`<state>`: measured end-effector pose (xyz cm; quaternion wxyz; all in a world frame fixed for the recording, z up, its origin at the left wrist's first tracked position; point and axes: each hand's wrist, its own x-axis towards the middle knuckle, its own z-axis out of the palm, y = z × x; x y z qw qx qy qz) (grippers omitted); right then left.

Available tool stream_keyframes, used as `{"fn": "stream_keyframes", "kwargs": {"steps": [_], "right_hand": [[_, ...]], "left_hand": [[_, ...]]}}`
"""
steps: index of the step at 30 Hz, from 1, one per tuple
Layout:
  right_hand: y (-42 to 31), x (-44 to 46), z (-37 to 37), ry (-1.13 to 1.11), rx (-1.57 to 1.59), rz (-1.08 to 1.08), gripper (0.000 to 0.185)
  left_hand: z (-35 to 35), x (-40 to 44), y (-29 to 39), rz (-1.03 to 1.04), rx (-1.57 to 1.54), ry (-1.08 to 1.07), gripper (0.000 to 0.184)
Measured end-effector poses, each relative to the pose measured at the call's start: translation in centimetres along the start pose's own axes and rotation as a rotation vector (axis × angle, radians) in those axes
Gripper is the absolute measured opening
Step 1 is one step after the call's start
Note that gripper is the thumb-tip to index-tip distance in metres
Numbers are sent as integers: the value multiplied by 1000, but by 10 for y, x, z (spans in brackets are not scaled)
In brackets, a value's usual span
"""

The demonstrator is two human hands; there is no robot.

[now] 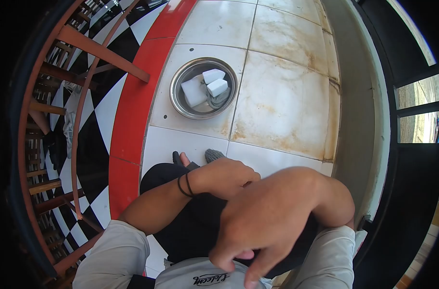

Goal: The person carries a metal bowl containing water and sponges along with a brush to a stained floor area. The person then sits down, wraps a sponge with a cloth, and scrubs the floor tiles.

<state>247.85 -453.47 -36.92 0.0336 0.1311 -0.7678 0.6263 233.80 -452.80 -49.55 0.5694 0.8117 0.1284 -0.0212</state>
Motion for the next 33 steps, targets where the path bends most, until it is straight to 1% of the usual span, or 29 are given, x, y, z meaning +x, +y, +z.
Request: {"fn": "stream_keyframes", "kwargs": {"steps": [1, 2, 3, 4, 5, 6, 7, 8, 11, 12, 15, 16, 19, 21, 23, 25, 27, 30, 31, 32, 33], "right_hand": [[28, -8, -21, 166, 58, 214, 30], [67, -11, -34, 471, 215, 473, 25], [121, -14, -56, 725, -92, 561, 25], [163, -14, -75, 836, -376, 759, 22], [210, -16, -89, 815, -610, 989, 19], [259, -21, -95, 842, -749, 1071, 18], [282, -21, -95, 834, -740, 1136, 18], [296, -20, -98, 824, -730, 1203, 19], [311, -15, -102, 746, -621, 1330, 20], [311, -17, -105, 779, -610, 1314, 25], [308, -27, -124, 1049, -444, 1165, 34], [303, -39, -129, 1045, -385, 1068, 45], [235, -70, -124, 1157, 15, 1088, 42], [169, -95, -120, 1065, 7, 1224, 40], [146, -141, -123, 1062, -91, 1314, 39], [119, -173, -127, 1154, -193, 1258, 41], [87, -192, -132, 1333, -152, 1213, 40], [45, -215, -143, 1347, -498, 1286, 40], [37, -224, -148, 1330, -631, 1293, 39], [40, -240, -152, 1373, -785, 1281, 41], [31, -225, -148, 1395, -862, 1349, 43]], "left_hand": [[15, 0, -15, -90, 210, 82, 38], [29, 0, -30, -197, 412, 146, 39], [38, 11, -32, -375, 639, -12, 41], [29, 21, -20, -434, 498, -282, 47], [30, 27, -15, -399, 435, -307, 49], [31, 32, -11, -360, 377, -333, 51], [32, 35, -9, -317, 323, -363, 52], [36, 37, -13, -273, 306, -320, 52], [31, 40, -30, -307, 303, -317, 49], [29, 38, -35, -284, 337, -269, 48], [24, 39, -38, -311, 300, -253, 51], [20, 39, -38, -326, 306, -237, 52], [10, 37, -35, -378, 316, -179, 55], [9, 35, -35, -374, 350, -109, 55], [18, 37, -40, -340, 379, -29, 52], [21, 40, -40, -338, 327, -96, 54], [26, 42, -44, -344, 299, -146, 55], [25, 43, -48, -383, 346, -141, 57], [24, 43, -48, -398, 349, -146, 59], [22, 44, -47, -412, 351, -149, 61], [21, 45, -46, -425, 353, -153, 63]]}}
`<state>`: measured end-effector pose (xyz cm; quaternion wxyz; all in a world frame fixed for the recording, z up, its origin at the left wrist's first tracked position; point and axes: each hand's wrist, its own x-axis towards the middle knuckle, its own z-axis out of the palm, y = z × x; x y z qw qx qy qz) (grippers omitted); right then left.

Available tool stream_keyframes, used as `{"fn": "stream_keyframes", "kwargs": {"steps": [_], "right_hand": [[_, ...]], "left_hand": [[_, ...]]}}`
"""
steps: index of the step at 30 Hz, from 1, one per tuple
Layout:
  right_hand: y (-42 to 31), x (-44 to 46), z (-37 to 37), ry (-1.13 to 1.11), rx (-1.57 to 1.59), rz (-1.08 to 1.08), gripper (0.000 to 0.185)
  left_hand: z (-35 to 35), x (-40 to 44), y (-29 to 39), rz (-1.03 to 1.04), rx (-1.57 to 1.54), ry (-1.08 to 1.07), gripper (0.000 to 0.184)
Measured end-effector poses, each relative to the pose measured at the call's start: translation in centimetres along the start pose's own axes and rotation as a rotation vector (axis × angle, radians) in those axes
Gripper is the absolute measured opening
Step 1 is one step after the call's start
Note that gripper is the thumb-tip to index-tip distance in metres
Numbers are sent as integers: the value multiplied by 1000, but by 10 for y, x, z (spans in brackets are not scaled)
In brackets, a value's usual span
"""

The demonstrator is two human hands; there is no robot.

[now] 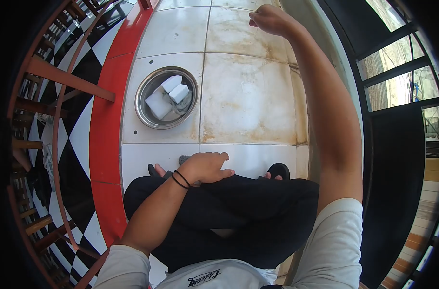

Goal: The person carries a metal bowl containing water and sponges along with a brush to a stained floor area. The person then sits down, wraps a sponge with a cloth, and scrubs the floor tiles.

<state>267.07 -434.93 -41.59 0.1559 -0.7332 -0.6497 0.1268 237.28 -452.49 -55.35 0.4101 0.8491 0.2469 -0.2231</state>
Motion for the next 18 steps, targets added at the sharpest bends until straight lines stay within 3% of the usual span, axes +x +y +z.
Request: {"fn": "stream_keyframes", "kwargs": {"steps": [2, 5, 8, 10, 13, 18], "right_hand": [[-31, -12, -6, 117, -151, 60, 47], [-68, -23, 56, 62, 152, -67, 56], [-104, -47, 178, -189, 287, -309, 26], [-127, -64, 251, -390, 232, -419, 24], [-142, -80, 318, -408, 126, -347, 25], [-139, -73, 331, -449, 135, -185, 35]], "left_hand": [[-1, 2, 2, 12, -21, -18, 64], [-3, 3, 4, 30, -45, -33, 66], [-3, 0, 6, 57, -38, -70, 66], [-2, 0, 5, 76, -31, -130, 65], [4, 4, 2, 122, -30, -175, 54], [13, 6, -5, 178, -58, -74, 45]]}}
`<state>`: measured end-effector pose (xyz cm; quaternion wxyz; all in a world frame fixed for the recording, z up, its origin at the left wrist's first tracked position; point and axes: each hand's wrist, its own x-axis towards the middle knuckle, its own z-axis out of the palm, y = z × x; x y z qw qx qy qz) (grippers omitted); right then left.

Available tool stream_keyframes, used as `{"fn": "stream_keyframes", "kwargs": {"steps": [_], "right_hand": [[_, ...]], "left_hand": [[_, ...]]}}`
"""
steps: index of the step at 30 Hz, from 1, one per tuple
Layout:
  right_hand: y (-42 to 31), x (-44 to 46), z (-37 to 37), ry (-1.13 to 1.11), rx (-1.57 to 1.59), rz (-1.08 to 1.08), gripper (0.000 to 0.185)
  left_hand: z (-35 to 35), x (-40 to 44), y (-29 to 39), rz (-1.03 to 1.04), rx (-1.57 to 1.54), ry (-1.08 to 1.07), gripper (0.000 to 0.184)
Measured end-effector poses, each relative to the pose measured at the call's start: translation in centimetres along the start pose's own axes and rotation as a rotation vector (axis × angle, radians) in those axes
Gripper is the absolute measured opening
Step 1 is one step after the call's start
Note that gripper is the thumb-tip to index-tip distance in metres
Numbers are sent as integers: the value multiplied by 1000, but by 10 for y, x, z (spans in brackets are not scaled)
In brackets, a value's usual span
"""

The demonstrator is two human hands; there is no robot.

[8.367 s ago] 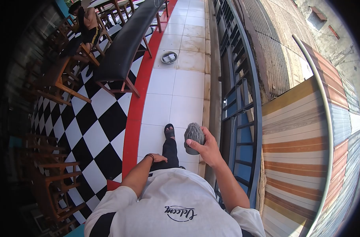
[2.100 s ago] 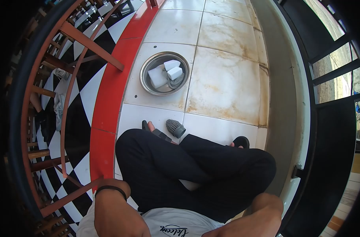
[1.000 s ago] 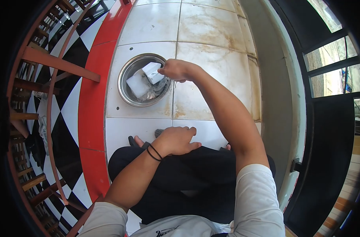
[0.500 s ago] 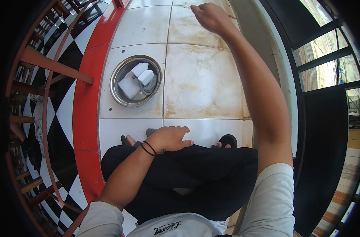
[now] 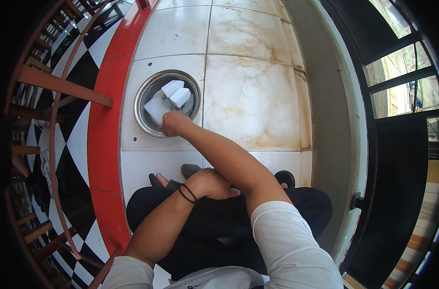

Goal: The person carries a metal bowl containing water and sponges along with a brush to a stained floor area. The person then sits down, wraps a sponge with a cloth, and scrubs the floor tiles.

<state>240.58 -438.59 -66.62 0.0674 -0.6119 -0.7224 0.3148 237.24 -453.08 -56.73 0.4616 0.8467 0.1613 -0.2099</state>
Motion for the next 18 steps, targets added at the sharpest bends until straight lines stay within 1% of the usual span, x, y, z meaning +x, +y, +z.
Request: {"fn": "stream_keyframes", "kwargs": {"steps": [3, 4, 5, 6, 8, 10, 12, 14, 16, 18], "right_hand": [[5, 16, -22, -9, 517, 168, 42], [10, 14, -35, -109, 729, 216, 43], [7, 1, -63, -212, 943, 265, 45], [5, -18, -88, -318, 1160, 311, 48], [10, -62, -127, -285, 1006, 252, 50], [31, -107, -163, -284, 767, 317, 50], [48, -151, -194, -214, 628, 430, 50], [70, -185, -219, -102, 374, 499, 50], [103, -207, -233, 81, 179, 463, 50], [128, -223, -255, 181, 37, 429, 50]], "left_hand": [[0, 3, 0, 3, -30, 12, 49], [0, 3, 1, -17, -34, 17, 51], [-1, 1, 2, -39, -42, 18, 53], [-13, -6, 8, -74, -27, -24, 58], [-18, -10, 11, -72, -10, -43, 58], [-19, -10, 13, -89, -10, -91, 57], [-17, -11, 16, -105, -5, -129, 55], [-18, -12, 20, -121, 9, -153, 54], [-16, -10, 18, -133, 28, -137, 52], [-16, -11, 17, -158, 42, -125, 51]]}}
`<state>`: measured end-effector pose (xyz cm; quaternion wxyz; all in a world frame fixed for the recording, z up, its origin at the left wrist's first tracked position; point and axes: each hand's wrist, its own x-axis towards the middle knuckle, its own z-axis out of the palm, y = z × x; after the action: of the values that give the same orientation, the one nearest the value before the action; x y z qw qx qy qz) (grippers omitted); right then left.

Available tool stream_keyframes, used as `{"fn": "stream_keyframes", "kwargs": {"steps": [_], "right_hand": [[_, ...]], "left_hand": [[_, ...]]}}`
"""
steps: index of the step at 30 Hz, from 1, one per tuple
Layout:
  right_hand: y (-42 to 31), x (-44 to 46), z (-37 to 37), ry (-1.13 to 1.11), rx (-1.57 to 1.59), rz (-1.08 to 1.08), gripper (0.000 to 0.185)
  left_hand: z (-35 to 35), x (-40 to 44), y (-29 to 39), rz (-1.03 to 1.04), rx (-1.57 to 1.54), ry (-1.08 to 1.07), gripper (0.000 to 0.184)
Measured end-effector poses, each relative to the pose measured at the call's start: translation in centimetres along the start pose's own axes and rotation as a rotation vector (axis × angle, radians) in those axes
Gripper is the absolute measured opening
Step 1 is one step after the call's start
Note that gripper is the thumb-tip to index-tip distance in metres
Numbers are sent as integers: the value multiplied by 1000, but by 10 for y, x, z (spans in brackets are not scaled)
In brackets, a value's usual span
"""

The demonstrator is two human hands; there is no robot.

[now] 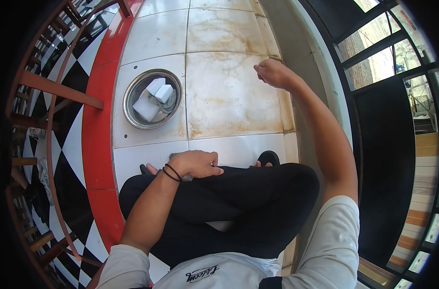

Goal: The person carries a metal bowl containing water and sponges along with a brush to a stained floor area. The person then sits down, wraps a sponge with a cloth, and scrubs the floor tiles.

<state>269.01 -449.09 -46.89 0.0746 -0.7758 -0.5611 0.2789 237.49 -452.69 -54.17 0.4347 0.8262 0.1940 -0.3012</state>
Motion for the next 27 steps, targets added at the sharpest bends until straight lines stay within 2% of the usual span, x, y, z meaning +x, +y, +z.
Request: {"fn": "stream_keyframes", "kwargs": {"steps": [2, 4, 8, 11, 13, 14, 15, 17, 18, 20, 27], "right_hand": [[21, 4, -23, 35, 255, 154, 49], [37, 10, -53, 123, 136, 69, 48], [22, 5, -100, 480, 347, -110, 45], [37, 19, -91, 506, 1167, -209, 51], [115, 79, 20, 540, 51, 344, 63], [74, 49, 70, 280, -157, 679, 80], [95, 48, 133, 368, -39, 637, 90], [58, 25, 209, 382, 170, 913, 102], [51, 23, 245, 374, 137, 965, 104], [46, 32, 261, 540, 3, 964, 103], [137, 156, 175, 507, -140, 536, 100]], "left_hand": [[-1, -1, 0, -38, 4, 8, 51], [2, 2, -5, -39, 31, -11, 50], [0, 3, -5, -46, 36, -30, 47], [5, 7, -9, -50, 20, 20, 46], [-3, 0, -1, -46, -20, 53, 48], [-5, -3, 1, -45, -43, 70, 50], [-4, -2, 0, -41, -27, 90, 47], [1, 0, -2, -34, 10, 131, 42], [3, 1, -3, -12, 27, 173, 41], [9, -1, -4, 26, 66, 242, 40], [-4, -22, 13, 136, 84, 363, 39]]}}
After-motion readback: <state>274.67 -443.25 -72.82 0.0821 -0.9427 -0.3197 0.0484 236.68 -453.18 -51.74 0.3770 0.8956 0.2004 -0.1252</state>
